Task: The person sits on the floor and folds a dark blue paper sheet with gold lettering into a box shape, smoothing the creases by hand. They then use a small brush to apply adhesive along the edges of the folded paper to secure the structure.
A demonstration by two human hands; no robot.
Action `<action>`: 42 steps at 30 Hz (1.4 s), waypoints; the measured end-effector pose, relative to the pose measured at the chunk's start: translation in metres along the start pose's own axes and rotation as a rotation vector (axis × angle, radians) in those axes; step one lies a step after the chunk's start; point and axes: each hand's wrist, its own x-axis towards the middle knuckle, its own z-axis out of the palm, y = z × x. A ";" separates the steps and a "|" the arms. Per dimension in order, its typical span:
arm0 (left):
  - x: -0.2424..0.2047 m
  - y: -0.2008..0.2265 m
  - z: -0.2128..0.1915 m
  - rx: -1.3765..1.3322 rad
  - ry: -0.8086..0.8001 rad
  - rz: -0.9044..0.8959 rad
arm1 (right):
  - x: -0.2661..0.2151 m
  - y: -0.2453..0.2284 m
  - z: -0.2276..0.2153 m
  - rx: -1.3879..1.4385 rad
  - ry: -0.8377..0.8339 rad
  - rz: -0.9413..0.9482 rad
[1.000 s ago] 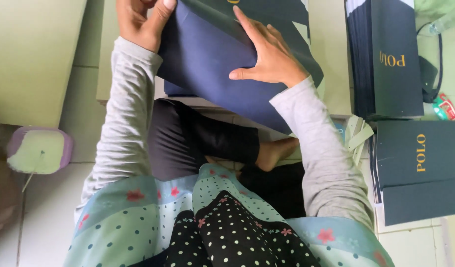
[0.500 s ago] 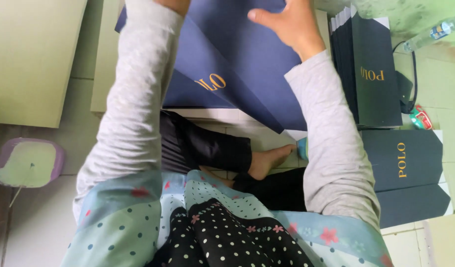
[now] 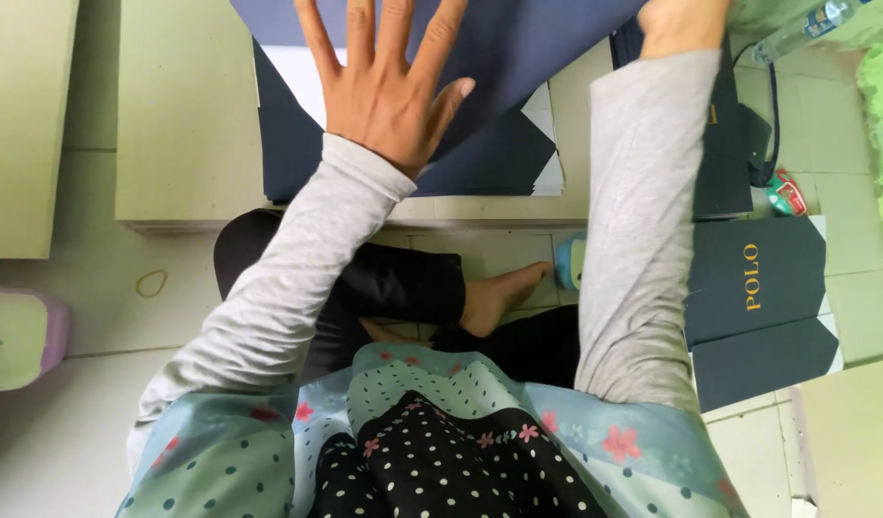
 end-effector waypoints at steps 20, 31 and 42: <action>-0.149 -0.143 0.283 0.048 -0.637 -0.279 | -0.158 0.244 -0.131 0.321 0.382 0.514; -0.171 -0.151 0.307 0.003 -0.493 -0.215 | -0.188 0.251 -0.072 -1.319 -0.714 -0.518; -0.187 -0.128 0.268 0.060 -0.558 -0.426 | -0.204 0.255 -0.072 -1.321 -0.677 -0.512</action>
